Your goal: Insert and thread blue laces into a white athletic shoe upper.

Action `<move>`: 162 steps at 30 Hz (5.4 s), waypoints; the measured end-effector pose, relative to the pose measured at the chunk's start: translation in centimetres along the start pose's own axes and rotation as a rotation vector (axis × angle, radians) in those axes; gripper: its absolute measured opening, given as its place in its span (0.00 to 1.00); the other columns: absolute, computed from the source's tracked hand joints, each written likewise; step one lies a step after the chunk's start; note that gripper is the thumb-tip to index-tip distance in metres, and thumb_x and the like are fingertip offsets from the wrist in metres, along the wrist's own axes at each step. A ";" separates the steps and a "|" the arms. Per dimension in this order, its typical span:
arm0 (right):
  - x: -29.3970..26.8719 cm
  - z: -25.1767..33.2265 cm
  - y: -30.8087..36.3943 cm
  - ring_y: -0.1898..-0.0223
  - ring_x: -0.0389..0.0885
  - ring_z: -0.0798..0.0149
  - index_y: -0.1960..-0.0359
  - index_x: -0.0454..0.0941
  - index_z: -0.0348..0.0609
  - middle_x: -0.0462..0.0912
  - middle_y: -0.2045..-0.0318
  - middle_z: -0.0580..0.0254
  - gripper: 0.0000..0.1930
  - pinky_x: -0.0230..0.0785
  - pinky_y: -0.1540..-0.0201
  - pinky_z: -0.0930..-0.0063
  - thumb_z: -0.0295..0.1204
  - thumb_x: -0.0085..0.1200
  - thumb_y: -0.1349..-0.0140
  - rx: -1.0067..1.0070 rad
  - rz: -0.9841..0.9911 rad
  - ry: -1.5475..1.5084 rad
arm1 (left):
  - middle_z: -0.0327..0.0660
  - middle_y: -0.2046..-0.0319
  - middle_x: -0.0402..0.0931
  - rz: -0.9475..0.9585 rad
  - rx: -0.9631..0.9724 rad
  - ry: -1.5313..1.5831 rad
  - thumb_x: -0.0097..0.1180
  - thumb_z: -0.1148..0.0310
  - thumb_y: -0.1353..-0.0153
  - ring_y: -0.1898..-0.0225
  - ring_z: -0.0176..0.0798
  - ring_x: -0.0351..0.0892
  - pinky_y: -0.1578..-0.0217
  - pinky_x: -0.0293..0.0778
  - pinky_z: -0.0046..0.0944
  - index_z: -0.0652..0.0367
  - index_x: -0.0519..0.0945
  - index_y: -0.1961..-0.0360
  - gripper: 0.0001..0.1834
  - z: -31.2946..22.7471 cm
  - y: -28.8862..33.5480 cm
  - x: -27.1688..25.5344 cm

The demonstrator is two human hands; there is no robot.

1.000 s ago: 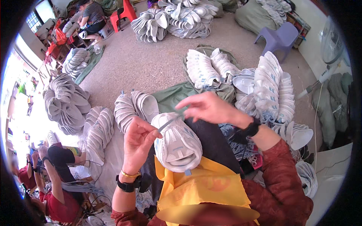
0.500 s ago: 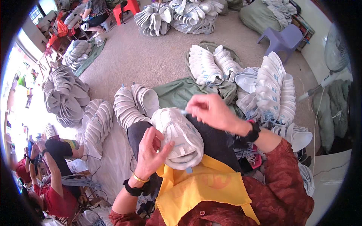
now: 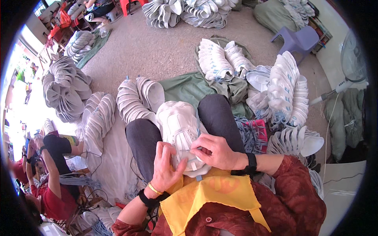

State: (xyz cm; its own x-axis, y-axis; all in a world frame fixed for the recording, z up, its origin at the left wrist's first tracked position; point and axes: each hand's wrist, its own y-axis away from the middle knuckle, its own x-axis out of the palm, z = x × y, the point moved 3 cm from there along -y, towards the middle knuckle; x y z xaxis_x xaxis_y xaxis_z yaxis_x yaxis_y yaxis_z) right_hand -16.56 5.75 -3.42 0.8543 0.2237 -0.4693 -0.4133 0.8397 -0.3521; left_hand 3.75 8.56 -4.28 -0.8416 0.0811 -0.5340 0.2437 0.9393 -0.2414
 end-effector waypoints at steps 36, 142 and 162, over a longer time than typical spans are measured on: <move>-0.9 -1.6 -4.9 0.72 0.78 0.81 0.65 0.82 0.33 0.82 0.75 0.69 0.04 0.72 0.71 0.80 0.22 0.63 0.36 0.354 0.168 -0.094 | 0.34 0.74 0.65 -0.107 -0.330 0.256 0.70 0.77 0.46 0.74 0.30 0.61 0.73 0.63 0.32 0.60 0.70 0.69 0.16 2.8 -2.5 -0.2; -6.7 -4.0 -5.6 0.74 0.83 0.63 0.52 0.85 0.41 0.88 0.63 0.58 0.15 0.75 0.70 0.71 0.26 0.68 0.43 0.139 0.284 0.140 | 0.49 0.60 0.76 -0.038 -0.093 -0.345 0.65 0.84 0.52 0.57 0.58 0.77 0.56 0.74 0.50 0.63 0.74 0.61 0.17 0.9 -1.7 -7.1; -7.9 -3.7 -3.8 0.65 0.86 0.50 0.60 0.85 0.41 0.86 0.67 0.55 0.05 0.78 0.63 0.60 0.26 0.62 0.35 0.012 0.196 0.334 | 0.53 0.69 0.73 0.001 -0.076 -0.314 0.54 0.84 0.38 0.66 0.63 0.76 0.67 0.72 0.51 0.63 0.73 0.64 0.05 1.4 -1.0 -6.0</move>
State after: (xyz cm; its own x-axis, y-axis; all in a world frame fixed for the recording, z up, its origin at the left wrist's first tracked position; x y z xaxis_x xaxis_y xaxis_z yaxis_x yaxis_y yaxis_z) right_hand -22.88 -1.04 -1.33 0.6089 0.2091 -0.7652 -0.5533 0.8032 -0.2207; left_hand 9.22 6.66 -2.01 -0.6485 -0.0136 -0.7611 0.1976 0.9626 -0.1855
